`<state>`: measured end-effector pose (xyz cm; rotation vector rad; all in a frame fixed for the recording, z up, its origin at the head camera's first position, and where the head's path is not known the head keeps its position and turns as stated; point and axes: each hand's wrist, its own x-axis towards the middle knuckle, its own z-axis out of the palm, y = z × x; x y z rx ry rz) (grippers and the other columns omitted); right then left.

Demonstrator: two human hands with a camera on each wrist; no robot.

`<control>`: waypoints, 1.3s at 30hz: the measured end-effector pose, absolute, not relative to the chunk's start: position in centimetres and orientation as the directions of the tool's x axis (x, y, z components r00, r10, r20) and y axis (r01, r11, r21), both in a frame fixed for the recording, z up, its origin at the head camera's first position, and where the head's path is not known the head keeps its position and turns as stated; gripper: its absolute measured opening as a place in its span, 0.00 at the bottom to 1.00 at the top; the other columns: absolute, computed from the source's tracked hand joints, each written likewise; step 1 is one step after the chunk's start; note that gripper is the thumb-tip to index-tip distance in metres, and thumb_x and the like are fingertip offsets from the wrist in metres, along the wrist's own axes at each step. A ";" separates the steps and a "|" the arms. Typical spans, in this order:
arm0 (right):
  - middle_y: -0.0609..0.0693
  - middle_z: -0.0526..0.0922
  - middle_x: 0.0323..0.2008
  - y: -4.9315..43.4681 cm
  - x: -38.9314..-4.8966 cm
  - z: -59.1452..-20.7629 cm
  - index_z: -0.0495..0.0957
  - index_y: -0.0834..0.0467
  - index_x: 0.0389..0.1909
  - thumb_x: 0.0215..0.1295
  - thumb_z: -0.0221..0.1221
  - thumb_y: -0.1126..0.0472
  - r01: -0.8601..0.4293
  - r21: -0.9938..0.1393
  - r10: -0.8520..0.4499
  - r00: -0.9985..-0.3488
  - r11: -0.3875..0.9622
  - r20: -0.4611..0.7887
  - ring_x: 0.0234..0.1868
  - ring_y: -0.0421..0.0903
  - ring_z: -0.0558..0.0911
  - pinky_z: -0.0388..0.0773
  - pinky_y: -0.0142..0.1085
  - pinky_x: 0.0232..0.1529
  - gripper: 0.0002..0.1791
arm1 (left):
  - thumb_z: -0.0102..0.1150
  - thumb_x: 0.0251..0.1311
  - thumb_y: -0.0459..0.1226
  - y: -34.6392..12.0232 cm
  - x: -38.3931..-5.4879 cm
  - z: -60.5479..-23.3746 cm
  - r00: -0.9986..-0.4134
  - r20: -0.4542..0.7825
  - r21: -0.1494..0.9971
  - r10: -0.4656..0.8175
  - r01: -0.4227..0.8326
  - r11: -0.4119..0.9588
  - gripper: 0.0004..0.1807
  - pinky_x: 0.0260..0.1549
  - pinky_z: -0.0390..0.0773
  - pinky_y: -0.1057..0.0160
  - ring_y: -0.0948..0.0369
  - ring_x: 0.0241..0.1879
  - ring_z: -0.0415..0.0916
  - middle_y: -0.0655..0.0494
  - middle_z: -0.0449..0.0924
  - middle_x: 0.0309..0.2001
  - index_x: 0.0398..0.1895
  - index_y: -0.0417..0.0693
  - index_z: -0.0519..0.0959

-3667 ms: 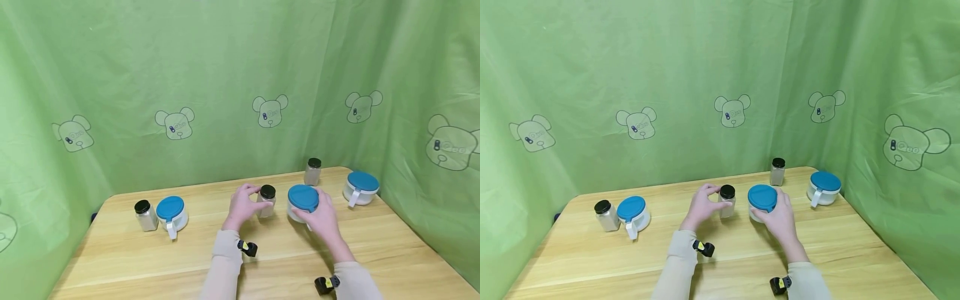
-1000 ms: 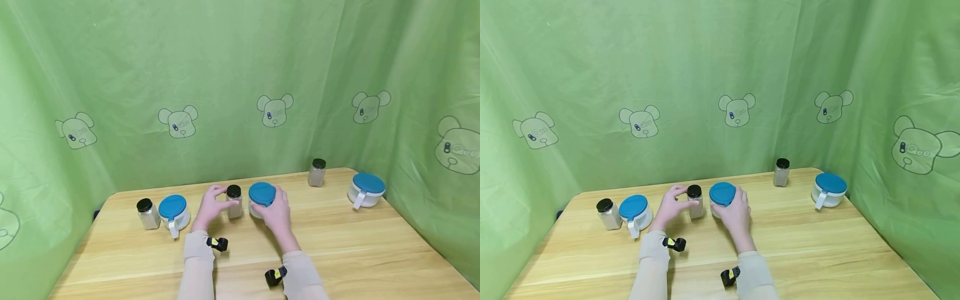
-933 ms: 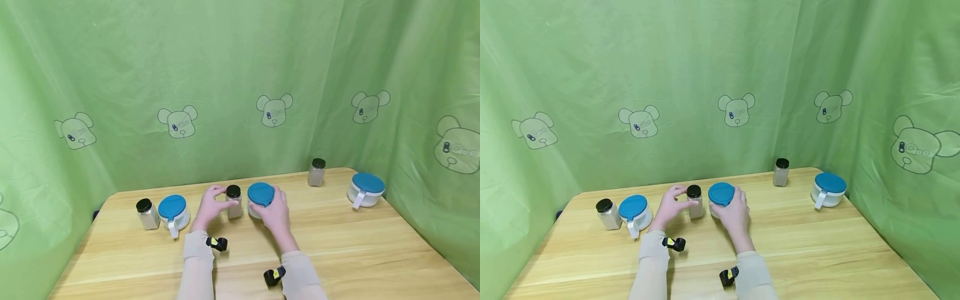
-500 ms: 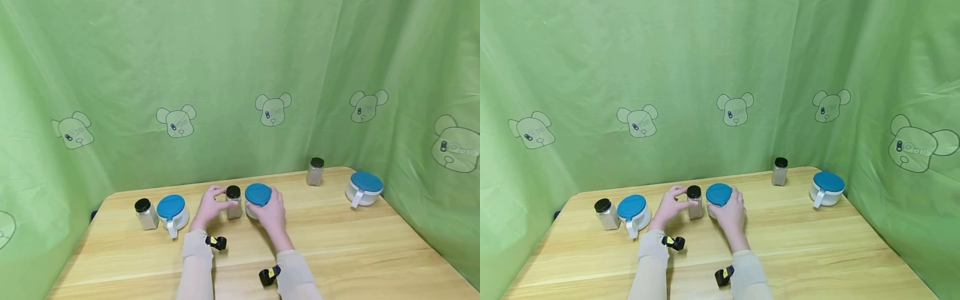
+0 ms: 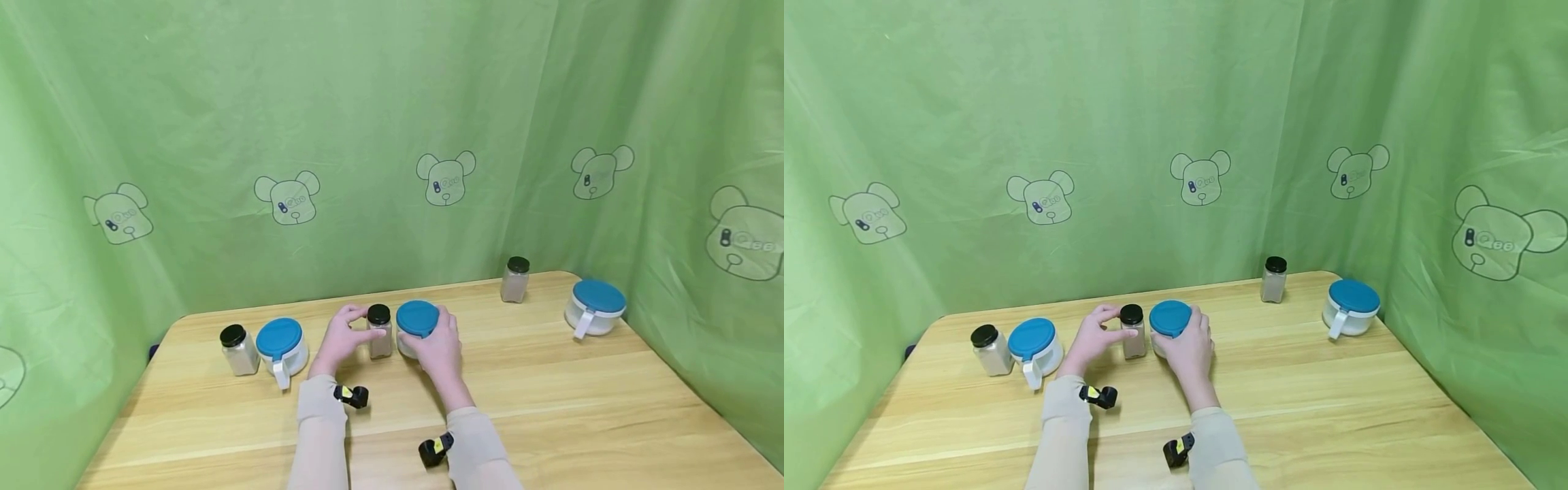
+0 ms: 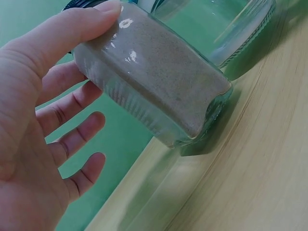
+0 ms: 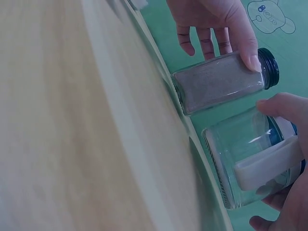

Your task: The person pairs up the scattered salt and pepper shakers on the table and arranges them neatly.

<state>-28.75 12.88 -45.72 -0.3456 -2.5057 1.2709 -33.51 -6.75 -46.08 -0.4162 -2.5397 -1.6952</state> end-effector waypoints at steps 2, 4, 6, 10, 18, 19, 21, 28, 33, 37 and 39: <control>0.60 0.67 0.62 12.8 -28.7 -45.7 0.57 0.57 0.70 0.44 0.73 0.43 0.073 -0.814 0.347 -0.924 0.576 0.163 0.61 0.64 0.73 0.74 0.62 0.56 0.55 | 0.77 0.44 0.46 -6.8 -33.4 -46.1 -0.963 0.192 0.901 0.187 0.248 0.355 0.36 0.68 0.62 0.43 0.48 0.64 0.67 0.48 0.74 0.60 0.58 0.44 0.79; 0.60 0.67 0.63 12.8 -28.7 -45.7 0.57 0.57 0.70 0.44 0.73 0.44 0.075 -0.813 0.347 -0.924 0.578 0.161 0.62 0.64 0.73 0.74 0.62 0.56 0.55 | 0.77 0.43 0.47 -6.9 -33.4 -46.1 -0.965 0.185 0.905 0.187 0.242 0.351 0.36 0.68 0.62 0.43 0.48 0.64 0.67 0.48 0.74 0.60 0.58 0.44 0.79; 0.60 0.67 0.63 12.8 -28.7 -45.8 0.57 0.58 0.70 0.44 0.73 0.44 0.077 -0.813 0.347 -0.925 0.578 0.158 0.62 0.64 0.72 0.73 0.62 0.56 0.55 | 0.77 0.43 0.47 -7.0 -33.3 -46.1 -0.964 0.185 0.903 0.190 0.243 0.354 0.36 0.68 0.62 0.43 0.48 0.64 0.67 0.49 0.74 0.60 0.58 0.45 0.79; 0.61 0.67 0.63 12.7 -28.7 -45.9 0.57 0.58 0.70 0.44 0.73 0.44 0.079 -0.810 0.345 -0.925 0.581 0.158 0.62 0.65 0.72 0.73 0.62 0.56 0.55 | 0.76 0.44 0.48 -7.1 -33.3 -46.2 -0.963 0.182 0.899 0.198 0.245 0.362 0.36 0.67 0.62 0.43 0.48 0.65 0.67 0.49 0.74 0.61 0.58 0.46 0.79; 0.61 0.67 0.63 12.5 -28.7 -45.9 0.58 0.58 0.70 0.44 0.74 0.44 0.077 -0.809 0.345 -0.925 0.583 0.160 0.62 0.65 0.73 0.74 0.62 0.55 0.54 | 0.76 0.45 0.49 -7.3 -33.5 -46.6 -0.962 0.176 0.898 0.208 0.244 0.366 0.36 0.68 0.61 0.42 0.48 0.66 0.66 0.50 0.73 0.62 0.59 0.47 0.78; 0.61 0.67 0.63 12.5 -28.7 -45.9 0.58 0.58 0.70 0.43 0.74 0.44 0.077 -0.810 0.344 -0.925 0.582 0.159 0.62 0.65 0.72 0.74 0.62 0.55 0.55 | 0.76 0.45 0.49 -7.4 -33.5 -46.6 -0.962 0.176 0.898 0.208 0.244 0.367 0.36 0.68 0.61 0.41 0.47 0.66 0.66 0.49 0.73 0.62 0.59 0.47 0.78; 0.61 0.67 0.64 12.4 -28.8 -46.0 0.57 0.58 0.70 0.43 0.74 0.44 0.075 -0.811 0.341 -0.927 0.580 0.158 0.62 0.65 0.72 0.73 0.62 0.56 0.55 | 0.76 0.45 0.49 -7.5 -33.5 -46.6 -0.962 0.174 0.897 0.209 0.242 0.370 0.36 0.67 0.61 0.41 0.47 0.66 0.66 0.49 0.72 0.63 0.59 0.48 0.78; 0.61 0.67 0.63 12.3 -28.7 -46.0 0.58 0.58 0.69 0.43 0.74 0.45 0.073 -0.816 0.343 -0.926 0.573 0.158 0.62 0.64 0.72 0.73 0.62 0.56 0.54 | 0.75 0.46 0.50 -7.8 -33.6 -46.8 -0.963 0.155 0.897 0.220 0.230 0.378 0.34 0.64 0.67 0.43 0.49 0.65 0.67 0.51 0.73 0.62 0.58 0.50 0.79; 0.61 0.68 0.62 12.2 -28.8 -46.1 0.59 0.58 0.69 0.42 0.74 0.45 0.073 -0.808 0.346 -0.924 0.584 0.166 0.60 0.64 0.73 0.74 0.62 0.55 0.54 | 0.75 0.47 0.49 -8.0 -33.7 -47.0 -0.959 0.164 0.897 0.230 0.242 0.370 0.32 0.65 0.66 0.43 0.48 0.65 0.67 0.50 0.74 0.61 0.57 0.50 0.80; 0.60 0.67 0.63 12.1 -28.8 -46.1 0.58 0.57 0.70 0.43 0.74 0.44 0.087 -0.808 0.349 -0.925 0.583 0.151 0.61 0.64 0.73 0.74 0.62 0.55 0.54 | 0.74 0.47 0.49 -8.2 -33.7 -47.0 -0.959 0.160 0.897 0.234 0.240 0.371 0.32 0.64 0.67 0.42 0.48 0.65 0.67 0.51 0.74 0.62 0.58 0.51 0.79; 0.60 0.67 0.63 12.0 -28.8 -46.1 0.57 0.57 0.70 0.43 0.74 0.44 0.089 -0.809 0.349 -0.925 0.581 0.149 0.61 0.64 0.73 0.74 0.62 0.54 0.54 | 0.75 0.47 0.49 -8.2 -33.7 -47.0 -0.960 0.154 0.899 0.234 0.234 0.370 0.33 0.64 0.67 0.43 0.49 0.66 0.67 0.52 0.73 0.62 0.59 0.52 0.79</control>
